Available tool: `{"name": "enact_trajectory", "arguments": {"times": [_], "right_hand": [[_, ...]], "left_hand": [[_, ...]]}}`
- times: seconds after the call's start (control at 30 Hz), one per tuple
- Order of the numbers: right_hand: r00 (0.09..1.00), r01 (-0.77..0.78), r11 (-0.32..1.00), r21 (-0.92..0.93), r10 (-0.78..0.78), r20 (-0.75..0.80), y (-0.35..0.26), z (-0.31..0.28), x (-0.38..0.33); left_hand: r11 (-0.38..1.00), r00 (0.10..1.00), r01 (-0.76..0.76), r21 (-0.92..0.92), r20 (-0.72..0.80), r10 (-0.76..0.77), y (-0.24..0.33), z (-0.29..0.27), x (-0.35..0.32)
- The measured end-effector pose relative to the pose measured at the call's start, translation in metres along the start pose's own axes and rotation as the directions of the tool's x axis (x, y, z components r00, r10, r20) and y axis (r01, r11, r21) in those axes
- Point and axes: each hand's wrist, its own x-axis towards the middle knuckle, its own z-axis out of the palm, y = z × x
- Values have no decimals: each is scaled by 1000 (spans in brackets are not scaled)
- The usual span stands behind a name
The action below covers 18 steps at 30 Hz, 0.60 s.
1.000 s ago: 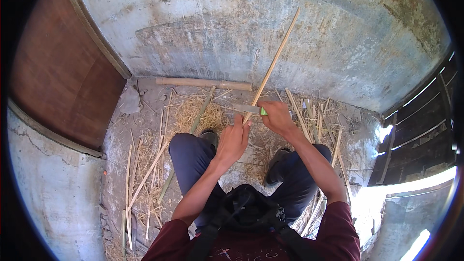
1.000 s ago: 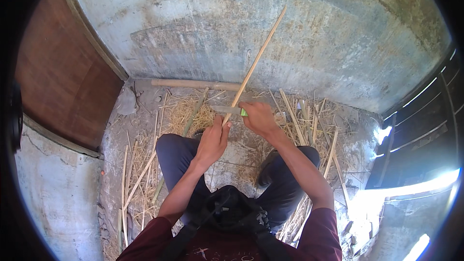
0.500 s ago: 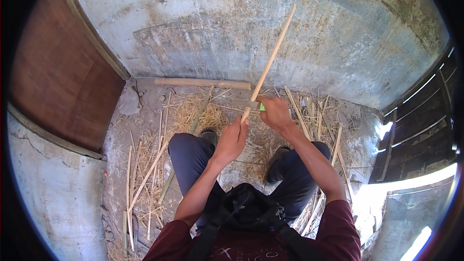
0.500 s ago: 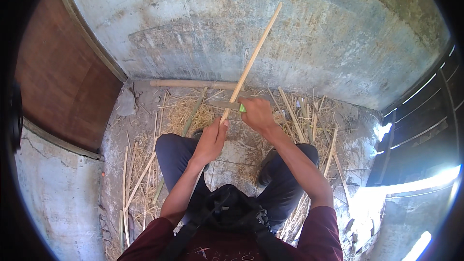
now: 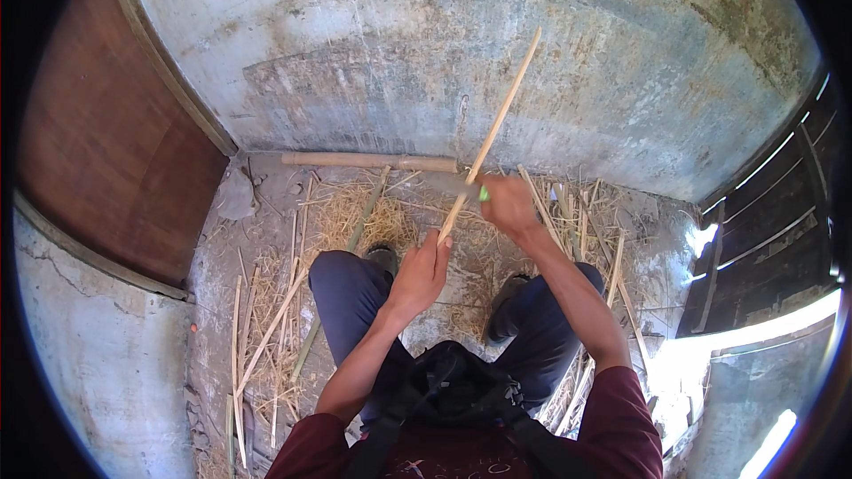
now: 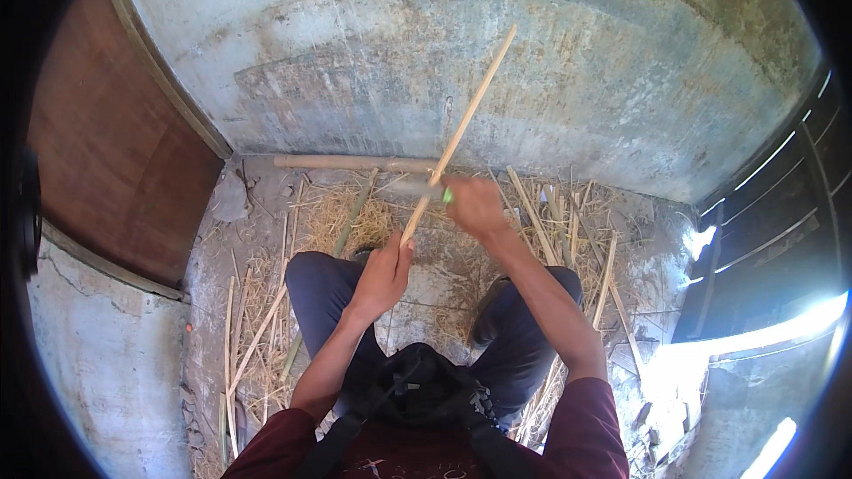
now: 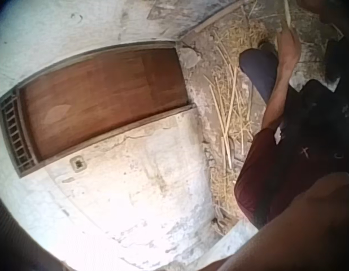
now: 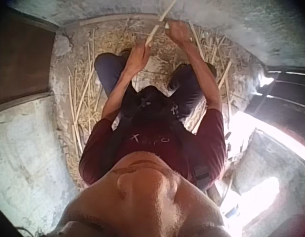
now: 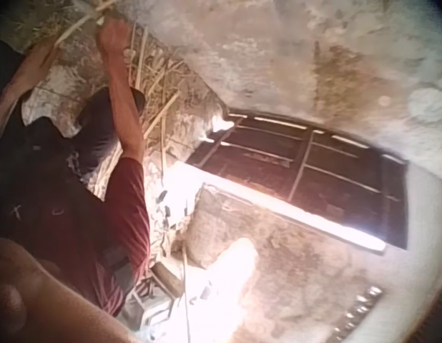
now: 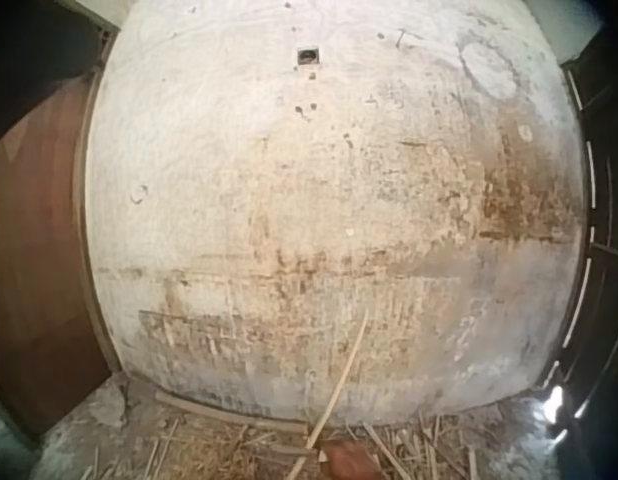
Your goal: The person whittles a thin bamboo strip with a small knife while sitting on the floor.
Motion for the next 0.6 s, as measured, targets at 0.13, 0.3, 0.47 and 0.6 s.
{"name": "enact_trajectory", "arguments": {"times": [0.13,0.3,0.47,0.6], "right_hand": [[962,-247,964,-95,232,-143,39,-12,14],[987,-147,988,-51,143,-72,32,-8,9],[990,-101,995,0,101,-95,29,-8,9],[945,-314,939,-138,296,-137,72,-32,24]], "left_hand": [[998,996,56,-38,71,-53,7,-3,-7],[999,996,41,-26,81,-39,7,-7,-10],[1000,997,27,7,78,-27,5,-10,-21],[997,990,52,57,126,-59,4,-12,-44]]}}
